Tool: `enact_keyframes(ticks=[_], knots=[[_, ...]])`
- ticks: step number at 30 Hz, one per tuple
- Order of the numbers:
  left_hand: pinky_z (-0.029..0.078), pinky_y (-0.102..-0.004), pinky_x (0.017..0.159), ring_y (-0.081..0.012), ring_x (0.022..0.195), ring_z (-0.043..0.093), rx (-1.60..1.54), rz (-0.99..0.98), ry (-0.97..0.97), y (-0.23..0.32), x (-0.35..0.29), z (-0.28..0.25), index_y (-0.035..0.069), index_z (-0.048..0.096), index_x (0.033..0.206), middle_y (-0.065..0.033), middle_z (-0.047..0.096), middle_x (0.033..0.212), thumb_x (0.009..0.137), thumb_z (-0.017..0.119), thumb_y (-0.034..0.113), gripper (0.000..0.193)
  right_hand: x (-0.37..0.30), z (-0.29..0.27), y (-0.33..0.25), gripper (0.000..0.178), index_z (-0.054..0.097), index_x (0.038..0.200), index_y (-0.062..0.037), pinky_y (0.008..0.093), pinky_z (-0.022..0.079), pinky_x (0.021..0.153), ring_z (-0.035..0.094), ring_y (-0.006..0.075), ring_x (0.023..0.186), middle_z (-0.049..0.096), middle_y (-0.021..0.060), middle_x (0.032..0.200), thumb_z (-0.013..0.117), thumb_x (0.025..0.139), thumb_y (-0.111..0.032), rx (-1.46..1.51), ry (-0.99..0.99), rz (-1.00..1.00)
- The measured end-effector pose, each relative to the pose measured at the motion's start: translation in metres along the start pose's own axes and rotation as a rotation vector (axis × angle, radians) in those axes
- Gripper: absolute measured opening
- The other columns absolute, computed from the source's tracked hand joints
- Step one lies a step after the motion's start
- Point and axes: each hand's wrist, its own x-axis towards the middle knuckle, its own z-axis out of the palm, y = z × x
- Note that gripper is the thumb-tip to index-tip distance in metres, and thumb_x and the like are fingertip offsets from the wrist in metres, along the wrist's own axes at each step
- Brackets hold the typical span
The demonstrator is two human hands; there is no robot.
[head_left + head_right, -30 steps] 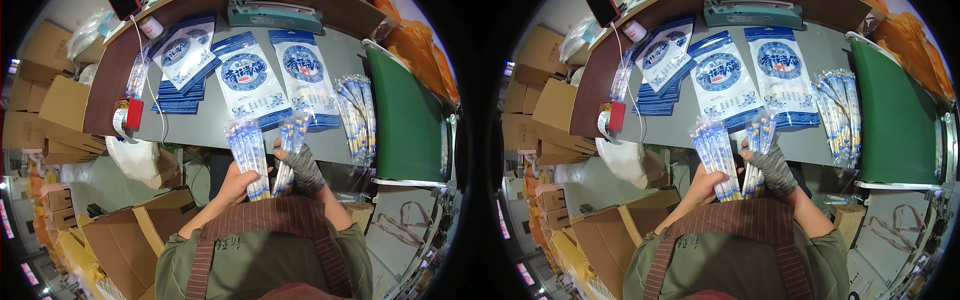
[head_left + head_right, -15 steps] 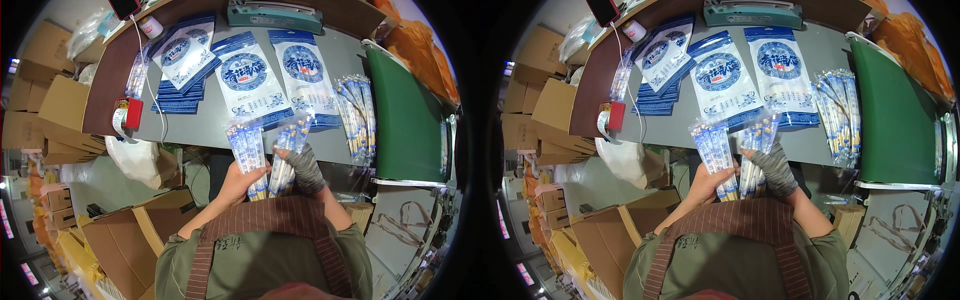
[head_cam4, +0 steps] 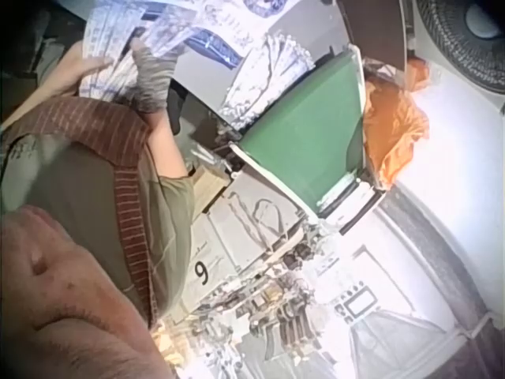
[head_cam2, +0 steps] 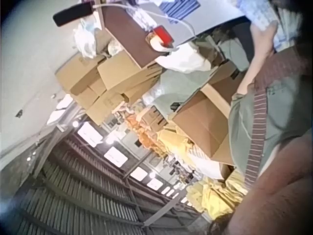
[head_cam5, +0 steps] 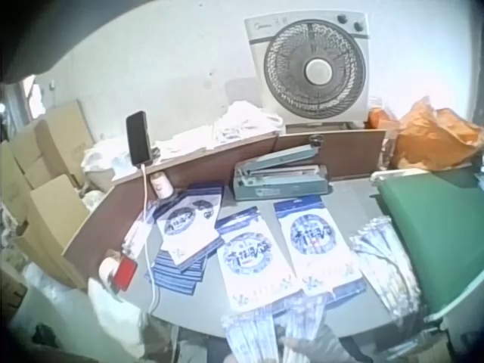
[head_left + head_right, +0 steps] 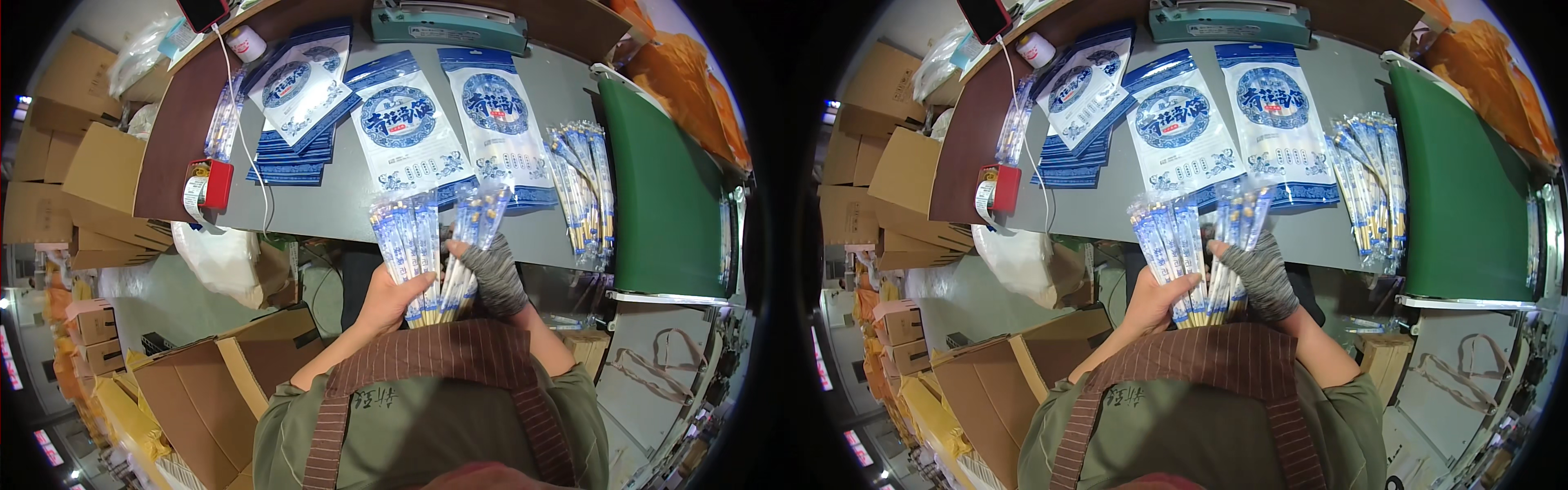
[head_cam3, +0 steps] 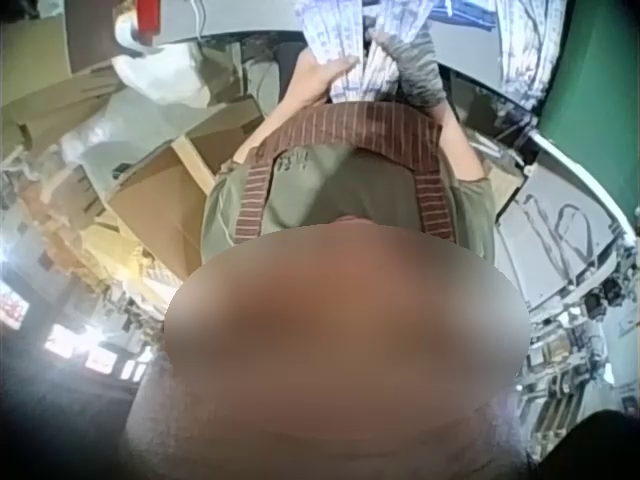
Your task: The person is counting and bundling items into plastic bags and placing them into a shipping box.
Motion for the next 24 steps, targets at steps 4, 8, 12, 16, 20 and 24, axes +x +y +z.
enact_keyframes(ticks=[4,8,12,16,20,24], knots=[[0.051,-0.0313,0.085,-0.017,0.097,0.063,-0.017,-0.024,0.01,-0.003,0.0,-0.001,-0.003,0.057,0.117,-0.0111,0.064,0.11,0.085,0.06,-0.003,0.032,0.0,0.001,0.003,0.039,0.053,0.121,-0.0002,0.0319,0.051,0.084,0.061,0.0176,0.096,0.062,0.0093,0.108,0.063,0.084,-0.006,0.054,-0.007,-0.021],[0.051,-0.0309,0.084,-0.017,0.096,0.063,-0.007,-0.025,0.022,-0.002,0.001,0.0,-0.003,0.058,0.116,-0.0109,0.064,0.109,0.086,0.061,-0.002,0.03,0.003,0.005,0.004,0.039,0.053,0.12,0.0001,0.0313,0.051,0.083,0.061,0.0169,0.096,0.062,0.0093,0.107,0.064,0.083,-0.008,0.021,-0.007,-0.094],[0.051,-0.0309,0.084,-0.0172,0.095,0.063,-0.011,-0.038,0.021,-0.004,0.001,-0.004,-0.004,0.057,0.116,-0.011,0.064,0.108,0.087,0.061,-0.001,0.03,-0.004,0.001,-0.007,0.039,0.054,0.119,-0.0004,0.0301,0.051,0.082,0.061,0.0164,0.095,0.062,0.0088,0.107,0.065,0.083,-0.009,0.031,0.039,0.027],[0.051,-0.0306,0.084,-0.0167,0.096,0.062,-0.128,-0.083,0.017,0.0,0.0,0.003,-0.004,0.054,0.119,-0.011,0.064,0.108,0.088,0.061,0.001,0.033,0.003,0.008,0.002,0.039,0.054,0.119,-0.0013,0.0298,0.051,0.08,0.061,0.0158,0.095,0.062,0.0086,0.106,0.065,0.082,-0.008,-0.002,-0.042,-0.086],[0.051,-0.0305,0.083,-0.0163,0.095,0.062,0.05,-0.002,0.007,-0.008,0.0,-0.002,-0.004,0.052,0.119,-0.0112,0.063,0.108,0.089,0.061,0.005,0.032,0.008,-0.002,0.012,0.039,0.055,0.118,-0.0019,0.0293,0.05,0.078,0.06,0.0135,0.092,0.063,0.0066,0.103,0.067,0.082,-0.009,-0.152,-0.061,-0.103],[0.051,-0.0306,0.082,-0.0161,0.094,0.062,0.08,0.031,0.041,-0.009,0.001,-0.003,-0.004,0.054,0.116,-0.0107,0.063,0.108,0.089,0.061,0.005,0.03,0.005,-0.008,0.009,0.038,0.055,0.117,-0.0022,0.0292,0.05,0.077,0.06,0.0125,0.091,0.063,0.0059,0.102,0.068,0.081,-0.011,-0.258,-0.036,-0.099]])
